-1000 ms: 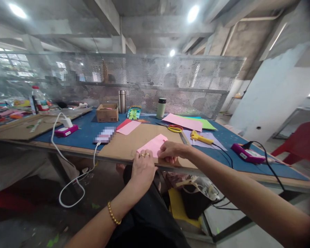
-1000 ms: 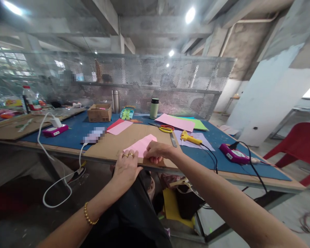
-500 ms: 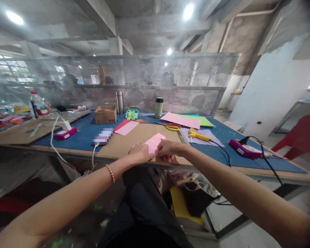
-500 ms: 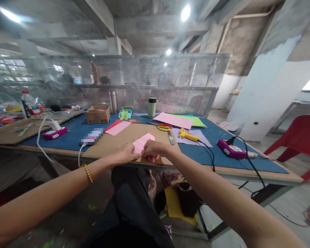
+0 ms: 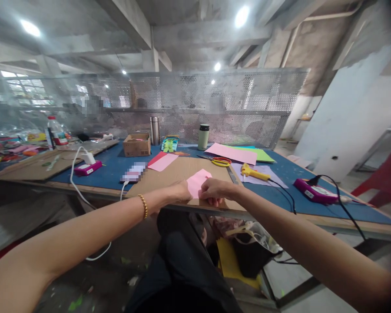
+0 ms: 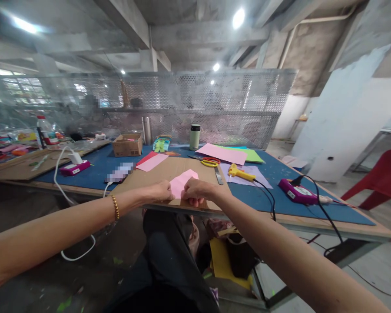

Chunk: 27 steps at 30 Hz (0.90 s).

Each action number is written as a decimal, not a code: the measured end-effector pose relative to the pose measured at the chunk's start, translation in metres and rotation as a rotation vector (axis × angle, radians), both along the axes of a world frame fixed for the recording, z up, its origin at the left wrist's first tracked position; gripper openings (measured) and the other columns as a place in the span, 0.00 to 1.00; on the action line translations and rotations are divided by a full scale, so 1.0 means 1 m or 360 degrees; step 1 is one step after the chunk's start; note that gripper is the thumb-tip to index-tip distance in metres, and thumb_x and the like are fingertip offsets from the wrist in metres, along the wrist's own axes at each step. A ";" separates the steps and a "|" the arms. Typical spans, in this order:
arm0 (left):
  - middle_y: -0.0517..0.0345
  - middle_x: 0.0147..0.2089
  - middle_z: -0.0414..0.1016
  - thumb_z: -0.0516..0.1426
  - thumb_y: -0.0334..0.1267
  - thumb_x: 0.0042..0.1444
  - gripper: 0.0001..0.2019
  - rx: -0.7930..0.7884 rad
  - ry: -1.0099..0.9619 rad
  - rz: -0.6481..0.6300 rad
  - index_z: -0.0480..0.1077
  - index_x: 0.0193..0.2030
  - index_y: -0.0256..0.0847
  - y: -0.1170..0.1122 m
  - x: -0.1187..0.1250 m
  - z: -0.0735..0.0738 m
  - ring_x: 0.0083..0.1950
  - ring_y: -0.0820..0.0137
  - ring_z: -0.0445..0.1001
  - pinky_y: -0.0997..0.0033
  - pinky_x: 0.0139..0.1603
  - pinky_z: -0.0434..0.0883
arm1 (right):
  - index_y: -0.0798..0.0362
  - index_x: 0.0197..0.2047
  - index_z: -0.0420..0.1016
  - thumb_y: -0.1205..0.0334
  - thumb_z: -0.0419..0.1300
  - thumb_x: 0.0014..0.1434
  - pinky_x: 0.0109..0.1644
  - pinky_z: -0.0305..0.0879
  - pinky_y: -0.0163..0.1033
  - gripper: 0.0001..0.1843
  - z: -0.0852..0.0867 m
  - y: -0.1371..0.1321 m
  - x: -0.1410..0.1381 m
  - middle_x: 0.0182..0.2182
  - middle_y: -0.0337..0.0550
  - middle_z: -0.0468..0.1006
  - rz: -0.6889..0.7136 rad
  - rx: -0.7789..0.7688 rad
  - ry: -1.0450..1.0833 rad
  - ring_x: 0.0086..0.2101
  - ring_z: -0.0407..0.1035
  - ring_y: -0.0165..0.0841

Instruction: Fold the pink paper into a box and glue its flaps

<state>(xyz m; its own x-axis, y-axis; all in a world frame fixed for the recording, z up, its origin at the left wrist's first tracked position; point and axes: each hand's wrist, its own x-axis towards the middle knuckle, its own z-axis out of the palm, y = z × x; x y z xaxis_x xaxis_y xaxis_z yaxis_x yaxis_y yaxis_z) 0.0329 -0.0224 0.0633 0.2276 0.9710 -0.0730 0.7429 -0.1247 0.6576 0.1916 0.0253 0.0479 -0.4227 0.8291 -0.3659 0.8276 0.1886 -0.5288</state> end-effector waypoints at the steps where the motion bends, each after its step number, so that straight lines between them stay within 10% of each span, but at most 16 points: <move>1: 0.62 0.14 0.64 0.63 0.39 0.42 0.07 -0.0021 0.0046 0.0035 0.70 0.22 0.41 0.001 -0.003 -0.001 0.25 0.68 0.67 0.74 0.24 0.61 | 0.55 0.24 0.69 0.67 0.58 0.55 0.19 0.60 0.29 0.08 0.000 0.000 0.000 0.15 0.35 0.71 0.0000 0.0000 0.0004 0.16 0.66 0.26; 17: 0.60 0.19 0.67 0.60 0.29 0.42 0.02 -0.0056 0.0680 0.0065 0.69 0.24 0.35 0.011 -0.056 -0.007 0.24 0.69 0.67 0.72 0.26 0.60 | 0.55 0.23 0.69 0.64 0.59 0.52 0.18 0.60 0.29 0.07 -0.005 0.007 0.004 0.15 0.35 0.72 0.0043 -0.0008 0.0025 0.16 0.66 0.26; 22: 0.39 0.53 0.72 0.50 0.34 0.61 0.12 0.0544 0.0766 0.0047 0.71 0.47 0.34 -0.004 -0.051 -0.016 0.54 0.57 0.69 0.61 0.52 0.65 | 0.54 0.24 0.69 0.65 0.59 0.52 0.17 0.59 0.30 0.07 -0.009 0.010 0.005 0.15 0.34 0.71 0.0060 0.0014 0.0043 0.15 0.66 0.26; 27: 0.41 0.57 0.70 0.52 0.49 0.64 0.21 0.1405 0.0878 -0.0435 0.67 0.57 0.37 -0.030 -0.016 -0.053 0.58 0.55 0.67 0.53 0.58 0.62 | 0.54 0.22 0.67 0.66 0.58 0.53 0.18 0.60 0.30 0.08 -0.009 0.007 0.004 0.14 0.34 0.70 0.0057 0.0049 0.0035 0.15 0.66 0.27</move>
